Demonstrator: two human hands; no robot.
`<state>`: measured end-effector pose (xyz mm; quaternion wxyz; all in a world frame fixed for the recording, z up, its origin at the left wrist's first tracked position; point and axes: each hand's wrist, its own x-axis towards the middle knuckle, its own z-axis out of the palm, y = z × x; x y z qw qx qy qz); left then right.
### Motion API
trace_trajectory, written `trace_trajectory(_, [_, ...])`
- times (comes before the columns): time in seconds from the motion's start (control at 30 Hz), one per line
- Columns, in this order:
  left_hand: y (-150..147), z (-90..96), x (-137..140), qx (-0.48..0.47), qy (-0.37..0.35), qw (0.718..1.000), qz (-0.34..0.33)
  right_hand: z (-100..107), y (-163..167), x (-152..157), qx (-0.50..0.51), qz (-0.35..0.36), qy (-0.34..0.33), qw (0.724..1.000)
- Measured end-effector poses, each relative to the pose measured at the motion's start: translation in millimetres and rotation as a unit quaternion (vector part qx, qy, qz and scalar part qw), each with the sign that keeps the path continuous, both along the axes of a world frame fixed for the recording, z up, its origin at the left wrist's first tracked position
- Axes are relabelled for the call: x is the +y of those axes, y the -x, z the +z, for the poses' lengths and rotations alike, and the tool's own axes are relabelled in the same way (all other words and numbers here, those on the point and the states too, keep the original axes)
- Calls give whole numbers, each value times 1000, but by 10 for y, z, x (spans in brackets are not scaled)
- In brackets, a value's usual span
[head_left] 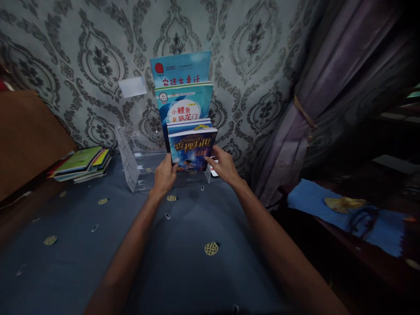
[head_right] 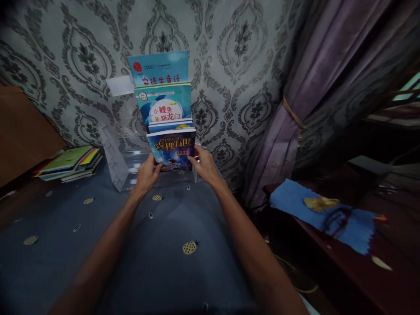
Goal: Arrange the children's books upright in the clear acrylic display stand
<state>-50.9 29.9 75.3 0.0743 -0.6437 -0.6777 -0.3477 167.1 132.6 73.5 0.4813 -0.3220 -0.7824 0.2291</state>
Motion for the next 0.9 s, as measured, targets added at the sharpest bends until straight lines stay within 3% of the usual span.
trace_trajectory(0.23, [-46, -16, 0, -3, 42, 999, 2, -79, -7, 54, -41, -5, -9, 999])
trace_trajectory(0.5, [-154, 25, -65, 64, 180, 977, 94, -178, -6, 105, -98, -61, -75, 990])
trace_trajectory(0.9, [-190, 14, -52, 89, 207, 968, 109, -213, -24, 158, -144, -118, -9, 983])
